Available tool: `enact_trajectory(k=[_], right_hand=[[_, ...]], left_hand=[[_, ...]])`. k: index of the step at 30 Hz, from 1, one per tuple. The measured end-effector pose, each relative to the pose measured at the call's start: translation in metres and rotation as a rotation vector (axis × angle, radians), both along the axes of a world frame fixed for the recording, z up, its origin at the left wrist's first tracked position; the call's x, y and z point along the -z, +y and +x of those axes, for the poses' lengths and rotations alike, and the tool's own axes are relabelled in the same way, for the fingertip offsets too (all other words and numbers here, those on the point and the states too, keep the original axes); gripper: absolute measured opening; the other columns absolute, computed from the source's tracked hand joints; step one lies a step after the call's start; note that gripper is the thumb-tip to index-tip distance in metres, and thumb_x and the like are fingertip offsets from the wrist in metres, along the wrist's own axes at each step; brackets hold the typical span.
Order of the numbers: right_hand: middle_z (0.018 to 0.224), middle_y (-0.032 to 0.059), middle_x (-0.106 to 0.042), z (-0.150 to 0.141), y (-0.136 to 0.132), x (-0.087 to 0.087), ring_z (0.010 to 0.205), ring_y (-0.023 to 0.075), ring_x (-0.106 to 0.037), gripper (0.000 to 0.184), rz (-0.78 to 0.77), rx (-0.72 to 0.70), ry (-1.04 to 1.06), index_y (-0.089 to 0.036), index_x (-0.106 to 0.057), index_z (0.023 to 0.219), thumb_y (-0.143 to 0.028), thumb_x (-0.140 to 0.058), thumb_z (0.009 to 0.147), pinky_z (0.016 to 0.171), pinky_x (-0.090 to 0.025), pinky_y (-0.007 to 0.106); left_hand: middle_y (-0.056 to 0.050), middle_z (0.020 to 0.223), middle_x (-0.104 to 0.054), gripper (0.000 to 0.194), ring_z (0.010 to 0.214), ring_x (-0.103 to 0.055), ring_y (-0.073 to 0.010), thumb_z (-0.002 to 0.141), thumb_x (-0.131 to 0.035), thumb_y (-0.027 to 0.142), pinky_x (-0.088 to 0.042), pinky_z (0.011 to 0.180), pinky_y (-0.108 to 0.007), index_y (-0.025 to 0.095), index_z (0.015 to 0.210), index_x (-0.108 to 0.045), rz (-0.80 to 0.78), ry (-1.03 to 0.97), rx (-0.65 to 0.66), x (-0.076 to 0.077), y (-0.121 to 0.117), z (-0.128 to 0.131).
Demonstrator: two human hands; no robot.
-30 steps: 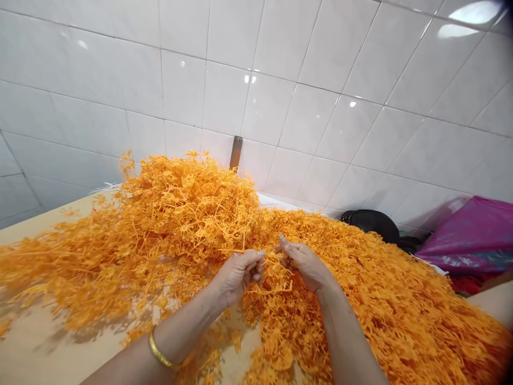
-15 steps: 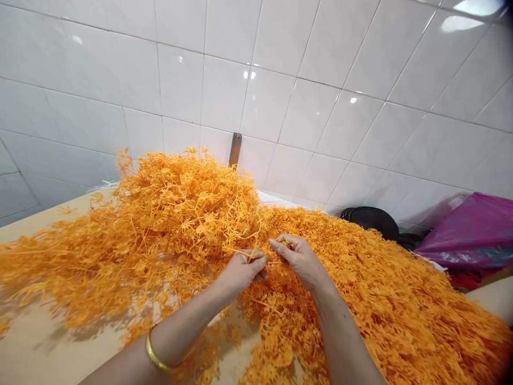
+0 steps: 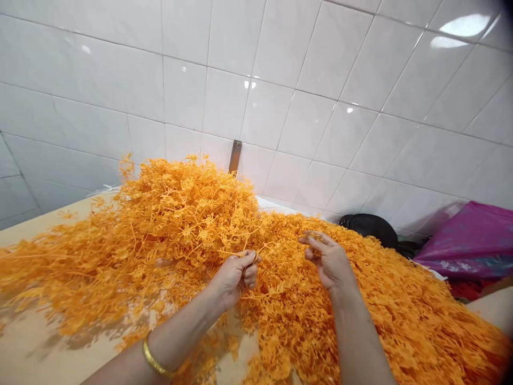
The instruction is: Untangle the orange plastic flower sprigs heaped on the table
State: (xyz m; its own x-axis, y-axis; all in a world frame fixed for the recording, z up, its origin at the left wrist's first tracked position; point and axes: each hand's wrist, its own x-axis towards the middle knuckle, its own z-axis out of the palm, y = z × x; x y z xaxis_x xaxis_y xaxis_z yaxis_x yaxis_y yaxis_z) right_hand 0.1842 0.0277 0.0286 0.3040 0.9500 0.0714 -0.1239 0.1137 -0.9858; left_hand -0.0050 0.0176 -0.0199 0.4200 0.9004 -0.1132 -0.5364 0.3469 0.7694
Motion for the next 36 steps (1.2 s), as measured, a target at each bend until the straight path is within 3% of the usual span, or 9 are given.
enact_trajectory(k=[4,6,10,14,18,25,30,33,36], right_hand=[[0.071,0.0003,-0.056,-0.02,-0.003,0.007,0.045,0.0041,-0.037,0.036,-0.086,-0.332,-0.191,-0.016,-0.057,0.088,-0.037,-0.065,0.06,0.046,-0.029,0.021],[0.066,-0.0017,-0.052,-0.028,-0.004,0.01,0.047,0.0047,-0.036,0.037,-0.105,-0.418,-0.272,-0.016,-0.056,0.089,-0.039,-0.064,0.062,0.047,-0.028,0.021],[0.056,-0.0052,-0.044,-0.045,-0.006,0.016,0.048,0.0062,-0.035,0.036,-0.099,-0.447,-0.302,-0.016,-0.054,0.084,-0.04,-0.067,0.059,0.047,-0.027,0.021],[0.049,-0.0057,-0.039,-0.056,-0.005,0.021,0.046,0.0058,-0.032,0.029,0.063,-0.427,-0.25,-0.016,-0.047,0.059,-0.04,-0.061,0.066,0.047,-0.025,0.021],[0.051,-0.0039,-0.043,-0.052,-0.003,0.021,0.047,0.0063,-0.034,0.026,0.1,-0.454,-0.181,-0.016,-0.052,0.063,-0.04,-0.056,0.071,0.046,-0.026,0.02],[0.053,-0.0033,-0.044,-0.053,0.005,0.025,0.043,0.0046,-0.031,0.029,0.118,-0.224,-0.032,-0.015,-0.051,0.056,-0.04,-0.061,0.065,0.039,-0.02,0.019],[0.057,-0.0035,-0.046,-0.005,0.013,0.017,0.044,0.0046,-0.033,0.026,0.173,0.275,0.108,-0.016,-0.05,0.056,-0.036,-0.068,0.053,0.037,-0.024,0.017],[0.056,-0.0035,-0.047,0.016,0.011,0.01,0.045,0.0049,-0.035,0.027,0.078,0.246,0.025,-0.017,-0.056,0.069,-0.035,-0.068,0.053,0.039,-0.027,0.017],[0.055,-0.0033,-0.047,0.008,0.004,0.005,0.045,0.0061,-0.037,0.031,-0.048,0.025,-0.133,-0.017,-0.056,0.077,-0.039,-0.066,0.057,0.042,-0.03,0.019]], left_hand=[[0.007,0.04,-0.029,0.016,0.037,-0.024,-0.0049,0.077,-0.046,0.028,-0.022,0.042,-0.019,0.014,0.069,-0.047,-0.039,-0.111,-0.011,-0.001,0.002,-0.001],[0.007,0.04,-0.03,0.015,0.038,-0.025,-0.0053,0.076,-0.047,0.029,-0.022,0.042,-0.019,0.015,0.07,-0.046,-0.034,-0.138,-0.018,-0.001,0.002,-0.001],[0.007,0.04,-0.033,0.017,0.037,-0.026,-0.006,0.077,-0.046,0.028,-0.023,0.042,-0.02,0.017,0.066,-0.042,0.004,-0.127,-0.024,-0.001,-0.001,0.003],[0.007,0.039,-0.033,0.021,0.036,-0.024,-0.0054,0.078,-0.045,0.026,-0.023,0.042,-0.02,0.017,0.06,-0.038,0.05,-0.091,-0.017,-0.002,-0.004,0.005],[0.008,0.037,-0.026,0.021,0.035,-0.02,-0.005,0.077,-0.047,0.027,-0.02,0.041,-0.02,0.016,0.061,-0.039,0.056,-0.076,-0.021,-0.002,-0.004,0.004],[0.009,0.036,-0.02,0.026,0.035,-0.014,-0.0039,0.075,-0.05,0.027,-0.016,0.039,-0.019,0.017,0.056,-0.034,0.087,-0.081,-0.002,-0.002,-0.004,0.004],[0.01,0.037,-0.02,0.019,0.035,-0.016,-0.0037,0.075,-0.049,0.028,-0.017,0.039,-0.019,0.015,0.062,-0.044,0.066,-0.065,-0.06,-0.001,-0.004,0.003],[0.01,0.037,-0.021,0.02,0.035,-0.016,-0.0035,0.074,-0.05,0.03,-0.017,0.04,-0.019,0.015,0.063,-0.044,0.079,-0.053,-0.028,0.002,-0.005,0.005],[0.009,0.038,-0.021,0.02,0.036,-0.016,-0.0037,0.074,-0.051,0.031,-0.018,0.04,-0.019,0.016,0.063,-0.043,0.111,-0.036,-0.015,0.006,-0.006,0.006]])
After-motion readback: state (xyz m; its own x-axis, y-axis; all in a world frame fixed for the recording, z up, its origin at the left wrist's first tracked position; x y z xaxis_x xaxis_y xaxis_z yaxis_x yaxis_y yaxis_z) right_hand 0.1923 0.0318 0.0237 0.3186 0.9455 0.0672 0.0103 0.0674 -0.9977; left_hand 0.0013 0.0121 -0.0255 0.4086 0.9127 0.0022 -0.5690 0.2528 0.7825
